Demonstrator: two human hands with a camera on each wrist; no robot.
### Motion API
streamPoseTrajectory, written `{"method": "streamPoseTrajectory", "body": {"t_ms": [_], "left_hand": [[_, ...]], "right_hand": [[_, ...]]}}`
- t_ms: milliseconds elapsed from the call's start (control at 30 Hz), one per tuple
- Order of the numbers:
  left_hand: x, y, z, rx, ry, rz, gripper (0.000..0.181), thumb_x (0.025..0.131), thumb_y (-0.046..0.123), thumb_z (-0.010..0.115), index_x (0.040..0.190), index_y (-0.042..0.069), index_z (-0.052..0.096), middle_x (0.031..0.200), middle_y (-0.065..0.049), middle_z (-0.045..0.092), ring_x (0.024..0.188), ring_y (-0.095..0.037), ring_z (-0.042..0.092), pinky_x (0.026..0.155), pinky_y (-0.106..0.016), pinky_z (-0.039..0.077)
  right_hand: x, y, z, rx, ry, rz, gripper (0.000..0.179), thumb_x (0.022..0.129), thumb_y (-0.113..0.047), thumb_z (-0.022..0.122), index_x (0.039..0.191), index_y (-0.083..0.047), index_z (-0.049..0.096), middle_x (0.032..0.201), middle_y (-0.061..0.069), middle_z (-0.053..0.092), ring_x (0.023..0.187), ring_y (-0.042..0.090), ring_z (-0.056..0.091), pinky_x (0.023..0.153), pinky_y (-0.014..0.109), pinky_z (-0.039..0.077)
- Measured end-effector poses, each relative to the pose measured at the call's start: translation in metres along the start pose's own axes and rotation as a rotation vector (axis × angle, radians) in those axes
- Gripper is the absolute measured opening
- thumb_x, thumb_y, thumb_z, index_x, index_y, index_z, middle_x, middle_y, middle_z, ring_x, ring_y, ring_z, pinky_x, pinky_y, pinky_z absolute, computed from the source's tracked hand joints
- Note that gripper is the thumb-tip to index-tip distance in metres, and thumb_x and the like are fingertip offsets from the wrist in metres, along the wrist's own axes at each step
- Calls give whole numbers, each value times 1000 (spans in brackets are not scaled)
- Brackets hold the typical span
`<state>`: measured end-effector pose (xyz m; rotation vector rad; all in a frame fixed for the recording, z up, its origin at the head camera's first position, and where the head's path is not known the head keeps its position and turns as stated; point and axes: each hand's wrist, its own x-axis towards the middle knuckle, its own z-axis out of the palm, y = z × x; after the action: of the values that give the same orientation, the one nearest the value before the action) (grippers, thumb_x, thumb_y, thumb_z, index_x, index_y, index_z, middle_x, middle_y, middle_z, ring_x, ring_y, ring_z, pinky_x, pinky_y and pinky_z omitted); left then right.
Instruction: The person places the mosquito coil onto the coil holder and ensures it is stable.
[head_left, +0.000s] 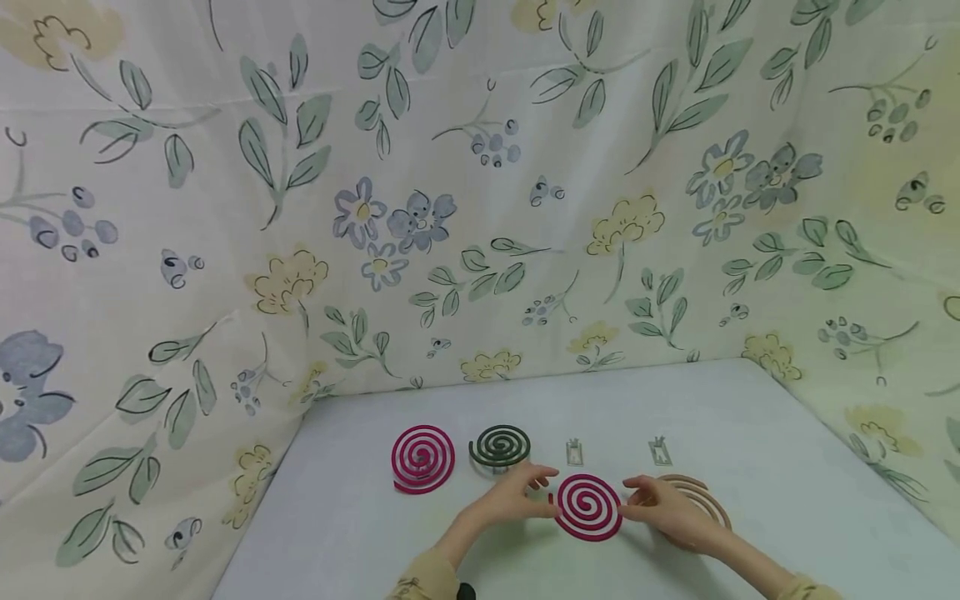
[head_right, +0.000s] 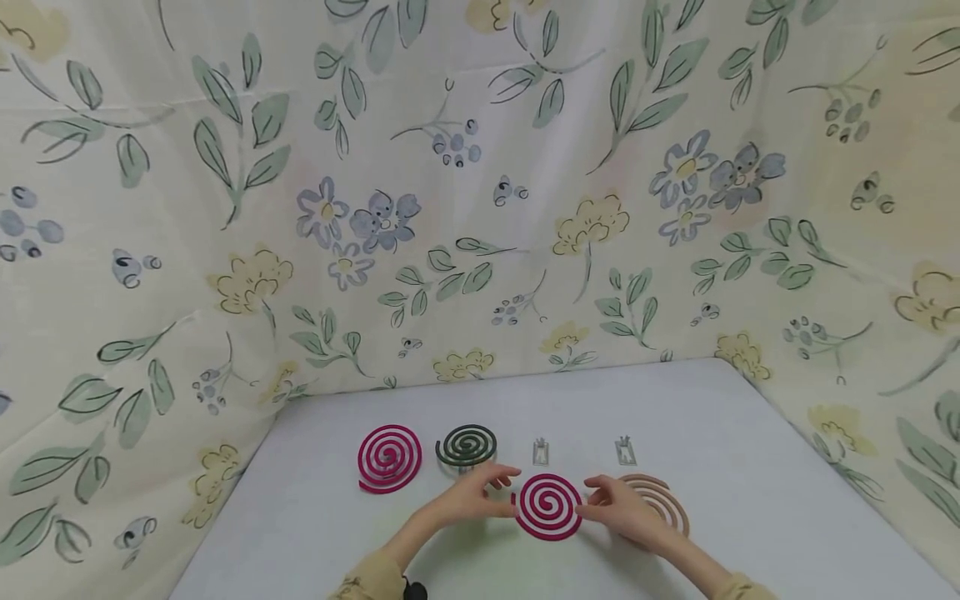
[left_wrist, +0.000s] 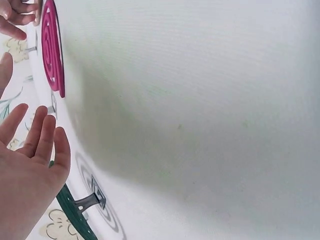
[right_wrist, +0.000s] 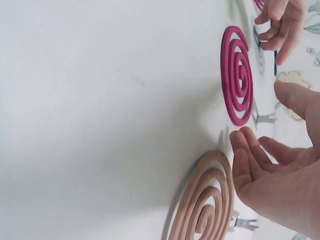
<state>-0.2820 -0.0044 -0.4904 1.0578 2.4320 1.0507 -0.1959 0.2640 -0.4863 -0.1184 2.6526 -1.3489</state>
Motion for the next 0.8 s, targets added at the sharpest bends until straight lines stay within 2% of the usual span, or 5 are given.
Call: {"method": "streamPoseTrajectory", "body": {"t_ms": [100, 233, 400, 567, 800], "left_hand": [[4, -5, 4, 40, -3, 3, 57, 78, 23, 76, 129, 7, 55, 111, -11, 59, 100, -19, 55, 84, -23, 45], [8, -10, 9, 53, -27, -32, 61, 75, 24, 79, 129, 10, 55, 105, -5, 56, 95, -12, 51, 82, -21, 42], [12, -14, 13, 40, -53, -63, 64, 74, 24, 80, 131, 11, 54, 103, 0, 52, 90, -7, 44, 79, -19, 38], [12, -14, 15, 54, -47, -75, 62, 71, 21, 82, 126, 10, 58, 99, 2, 48, 89, -5, 43, 80, -19, 38], [8, -10, 14, 30, -28, -95, 54, 71, 17, 81, 121, 10, 61, 100, 1, 49, 94, -7, 46, 84, -21, 40]], "right_hand": [[0, 0, 1, -90, 8, -45, 55, 84, -24, 70, 120, 12, 52, 91, 5, 60, 83, 13, 56, 68, 24, 47], [2, -1, 4, -208, 16, -130, 53, 80, -21, 74, 115, 14, 55, 88, 5, 60, 76, 9, 53, 64, 21, 45], [6, 1, 9, -264, 32, -185, 53, 76, -19, 76, 110, 16, 56, 85, 5, 56, 72, 6, 46, 61, 21, 42], [13, 8, 15, -317, 69, -145, 54, 70, -19, 80, 108, 12, 59, 82, 2, 52, 70, 5, 40, 60, 22, 40], [18, 14, 23, -333, 101, -63, 59, 65, -16, 84, 113, 7, 59, 83, 1, 51, 71, 11, 41, 60, 22, 38]]}}
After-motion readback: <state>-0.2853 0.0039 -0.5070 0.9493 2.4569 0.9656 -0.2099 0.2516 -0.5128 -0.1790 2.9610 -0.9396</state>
